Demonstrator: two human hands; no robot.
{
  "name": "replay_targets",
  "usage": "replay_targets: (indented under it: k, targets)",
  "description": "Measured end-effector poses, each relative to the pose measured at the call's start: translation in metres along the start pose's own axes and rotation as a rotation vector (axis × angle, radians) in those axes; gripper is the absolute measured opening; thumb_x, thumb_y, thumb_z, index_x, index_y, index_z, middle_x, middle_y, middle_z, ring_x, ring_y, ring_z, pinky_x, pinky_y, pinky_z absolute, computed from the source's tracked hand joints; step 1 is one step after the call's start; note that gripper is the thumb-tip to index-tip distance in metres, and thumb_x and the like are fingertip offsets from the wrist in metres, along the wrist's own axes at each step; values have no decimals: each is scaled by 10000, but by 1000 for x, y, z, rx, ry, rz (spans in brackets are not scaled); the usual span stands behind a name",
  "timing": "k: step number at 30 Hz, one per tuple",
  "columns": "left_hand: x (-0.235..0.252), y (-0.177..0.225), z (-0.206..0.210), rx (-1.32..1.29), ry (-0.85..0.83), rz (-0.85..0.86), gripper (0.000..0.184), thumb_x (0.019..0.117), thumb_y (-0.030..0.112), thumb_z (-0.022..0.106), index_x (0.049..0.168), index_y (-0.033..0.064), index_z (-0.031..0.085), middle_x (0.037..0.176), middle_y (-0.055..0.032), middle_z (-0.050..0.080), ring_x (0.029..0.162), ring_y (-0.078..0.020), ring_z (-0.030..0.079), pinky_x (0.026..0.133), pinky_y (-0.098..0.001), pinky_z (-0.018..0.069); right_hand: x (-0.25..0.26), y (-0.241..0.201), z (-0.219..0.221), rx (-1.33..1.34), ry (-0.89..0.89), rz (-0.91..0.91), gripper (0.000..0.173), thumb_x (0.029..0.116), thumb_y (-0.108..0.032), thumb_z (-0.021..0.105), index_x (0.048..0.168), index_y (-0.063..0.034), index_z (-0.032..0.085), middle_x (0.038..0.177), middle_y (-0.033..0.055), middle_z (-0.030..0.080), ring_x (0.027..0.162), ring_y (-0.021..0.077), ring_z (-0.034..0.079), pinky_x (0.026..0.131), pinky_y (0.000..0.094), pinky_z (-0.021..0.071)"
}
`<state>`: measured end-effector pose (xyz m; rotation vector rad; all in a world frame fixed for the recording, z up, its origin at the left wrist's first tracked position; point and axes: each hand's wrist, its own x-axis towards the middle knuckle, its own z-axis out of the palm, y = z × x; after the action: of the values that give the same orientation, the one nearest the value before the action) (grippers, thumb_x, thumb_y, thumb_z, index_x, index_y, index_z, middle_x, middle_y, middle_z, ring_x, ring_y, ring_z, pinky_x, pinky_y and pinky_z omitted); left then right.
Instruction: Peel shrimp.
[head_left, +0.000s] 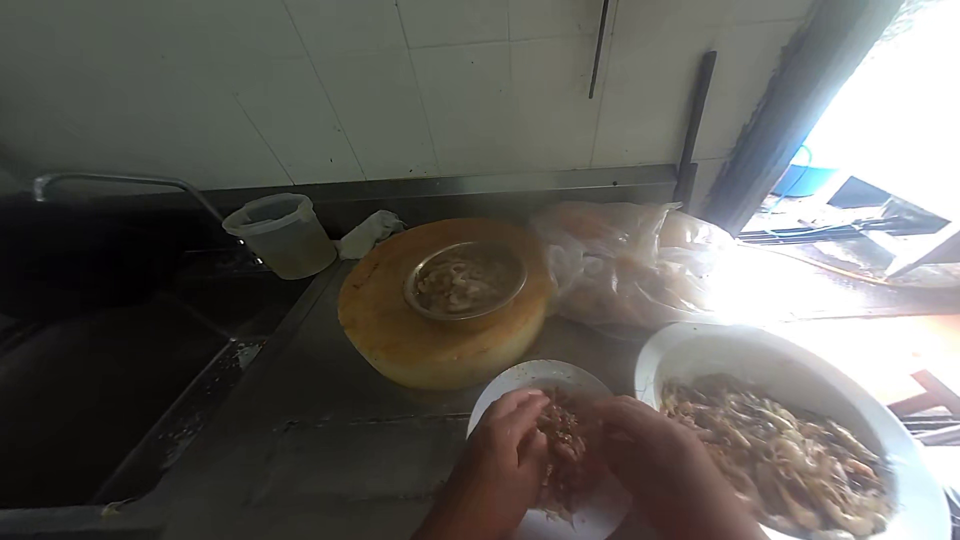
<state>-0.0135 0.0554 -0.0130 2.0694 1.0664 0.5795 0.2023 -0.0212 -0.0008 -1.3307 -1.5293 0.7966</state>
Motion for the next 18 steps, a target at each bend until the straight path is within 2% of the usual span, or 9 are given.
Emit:
replay_targets:
  k: [1,3,7,11,15,18]
  targets:
    - [-2,6,0,-119,4,55,393,1010,296,597,1372,154,654,1353,-2,626,1085,-90,660,893,-278,593,-1,-1,2,-77,0,-7,230,987,-187,672,1208,-201,732,1125,-11,698,914,97,705,755,273,641]
    - [-8,15,2,-330,3,95,428,990,361,677,1335,108,678,1248,-17,690,1069,-104,692,894,-299,621,-2,-4,8,-132,-2,-33,221,987,-215,681,1203,-190,721,1102,-34,710,912,66,703,750,247,634]
    - [-11,11,6,-404,108,102,223,989,268,693,1125,116,782,1082,-5,745,1009,-111,713,892,-287,622,-3,-8,14,-214,15,-58,200,964,-269,731,1128,-156,708,999,-70,730,850,25,711,728,216,636]
    - [-17,9,4,-376,82,55,191,1006,280,666,1062,132,772,1037,12,736,928,-106,712,825,-271,624,-8,-5,15,-300,9,-64,149,982,-319,699,1010,-186,761,939,-72,727,776,-3,683,686,184,603]
    - [-21,9,8,-362,138,29,179,1008,272,656,1040,141,773,992,18,734,900,-100,707,798,-265,617,-9,-10,18,-373,21,-57,170,992,-341,676,974,-192,757,892,-80,722,754,-13,674,677,183,590]
    - [-20,6,-2,-410,222,-48,183,1019,234,617,1030,138,772,960,-4,736,828,-133,707,742,-296,618,-13,-11,14,-428,57,-53,155,995,-298,656,969,-183,756,893,-69,727,744,3,679,671,203,597]
